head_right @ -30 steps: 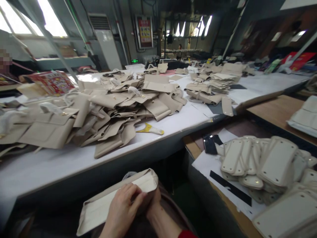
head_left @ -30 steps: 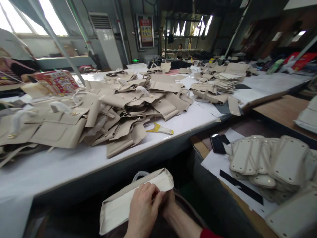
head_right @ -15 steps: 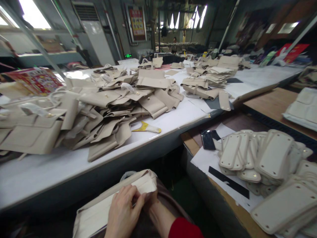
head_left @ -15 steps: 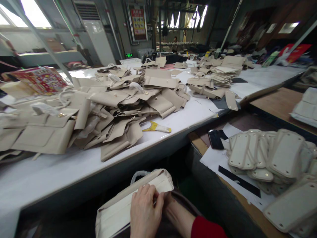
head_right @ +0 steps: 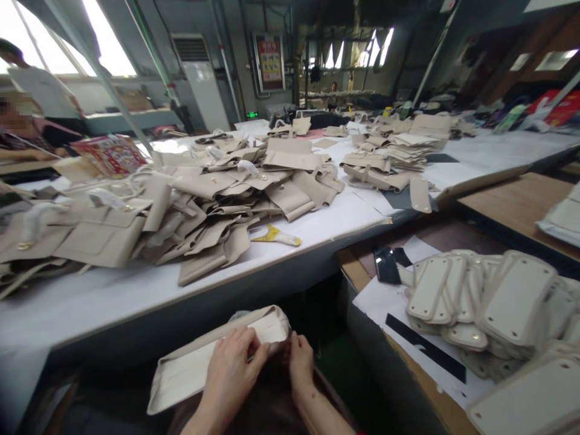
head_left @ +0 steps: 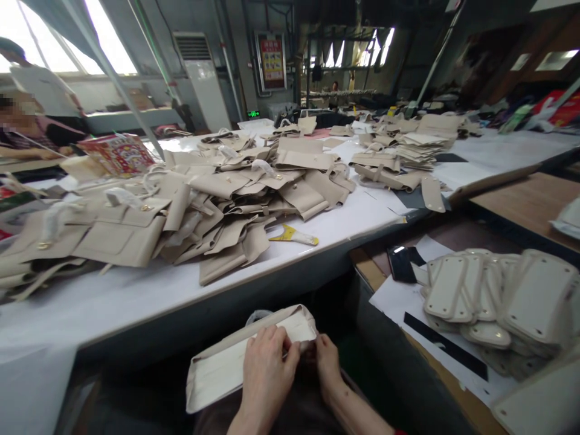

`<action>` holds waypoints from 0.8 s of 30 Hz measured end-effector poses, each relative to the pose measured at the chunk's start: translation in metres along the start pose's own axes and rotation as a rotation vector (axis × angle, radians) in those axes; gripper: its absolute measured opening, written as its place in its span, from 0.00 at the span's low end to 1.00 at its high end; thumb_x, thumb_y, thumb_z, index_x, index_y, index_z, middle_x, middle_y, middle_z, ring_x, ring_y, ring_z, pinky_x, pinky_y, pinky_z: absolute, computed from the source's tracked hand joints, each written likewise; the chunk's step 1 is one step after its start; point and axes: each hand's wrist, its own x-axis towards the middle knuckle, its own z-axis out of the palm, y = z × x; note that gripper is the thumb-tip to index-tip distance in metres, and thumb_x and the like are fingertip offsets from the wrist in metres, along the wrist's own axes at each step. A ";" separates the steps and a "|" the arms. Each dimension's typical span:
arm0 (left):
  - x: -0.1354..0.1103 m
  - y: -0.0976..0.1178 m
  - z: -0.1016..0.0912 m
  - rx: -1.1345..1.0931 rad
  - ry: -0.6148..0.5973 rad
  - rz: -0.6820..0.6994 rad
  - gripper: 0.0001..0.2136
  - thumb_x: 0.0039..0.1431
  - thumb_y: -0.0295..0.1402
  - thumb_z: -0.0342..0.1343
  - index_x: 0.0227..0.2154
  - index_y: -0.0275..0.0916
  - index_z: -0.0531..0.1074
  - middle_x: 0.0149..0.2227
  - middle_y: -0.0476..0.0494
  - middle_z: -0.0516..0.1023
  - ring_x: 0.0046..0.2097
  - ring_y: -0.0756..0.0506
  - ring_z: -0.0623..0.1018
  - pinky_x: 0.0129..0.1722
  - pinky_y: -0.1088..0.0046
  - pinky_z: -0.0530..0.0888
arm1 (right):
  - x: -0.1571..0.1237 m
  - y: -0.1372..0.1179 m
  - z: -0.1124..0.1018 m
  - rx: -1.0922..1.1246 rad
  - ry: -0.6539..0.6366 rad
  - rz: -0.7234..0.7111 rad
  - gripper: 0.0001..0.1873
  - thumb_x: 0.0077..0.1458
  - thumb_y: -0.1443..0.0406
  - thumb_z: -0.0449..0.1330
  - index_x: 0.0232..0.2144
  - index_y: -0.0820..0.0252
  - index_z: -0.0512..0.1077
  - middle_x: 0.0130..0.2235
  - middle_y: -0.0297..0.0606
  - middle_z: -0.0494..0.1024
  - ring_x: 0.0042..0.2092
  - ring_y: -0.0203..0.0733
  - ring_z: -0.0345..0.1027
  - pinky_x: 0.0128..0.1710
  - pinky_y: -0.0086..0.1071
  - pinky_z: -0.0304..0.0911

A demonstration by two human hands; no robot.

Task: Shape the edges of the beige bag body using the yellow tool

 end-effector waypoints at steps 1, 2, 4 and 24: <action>-0.001 0.000 0.000 0.003 0.007 0.001 0.09 0.62 0.32 0.51 0.25 0.41 0.67 0.32 0.45 0.75 0.40 0.40 0.74 0.39 0.62 0.61 | -0.009 -0.002 -0.010 -0.022 0.044 -0.027 0.23 0.66 0.49 0.47 0.36 0.61 0.71 0.33 0.40 0.75 0.35 0.45 0.71 0.38 0.43 0.71; -0.001 0.000 0.000 0.007 0.014 0.003 0.09 0.62 0.32 0.51 0.25 0.41 0.67 0.32 0.45 0.75 0.40 0.40 0.74 0.40 0.62 0.61 | -0.021 -0.006 -0.020 -0.054 0.072 -0.087 0.23 0.66 0.50 0.47 0.36 0.59 0.72 0.35 0.43 0.76 0.39 0.49 0.71 0.43 0.46 0.71; -0.003 0.001 0.000 0.016 0.029 0.008 0.09 0.63 0.32 0.51 0.26 0.41 0.68 0.32 0.45 0.75 0.40 0.40 0.74 0.40 0.62 0.61 | -0.045 -0.017 -0.035 -0.144 0.065 -0.329 0.16 0.65 0.55 0.51 0.41 0.57 0.74 0.44 0.47 0.77 0.49 0.51 0.70 0.52 0.45 0.68; -0.034 -0.021 0.006 0.060 0.217 0.119 0.08 0.67 0.30 0.49 0.34 0.42 0.73 0.34 0.46 0.75 0.39 0.41 0.72 0.40 0.62 0.61 | -0.071 -0.036 -0.009 -0.975 0.230 -1.148 0.22 0.59 0.74 0.51 0.55 0.75 0.70 0.56 0.56 0.73 0.59 0.57 0.65 0.50 0.49 0.75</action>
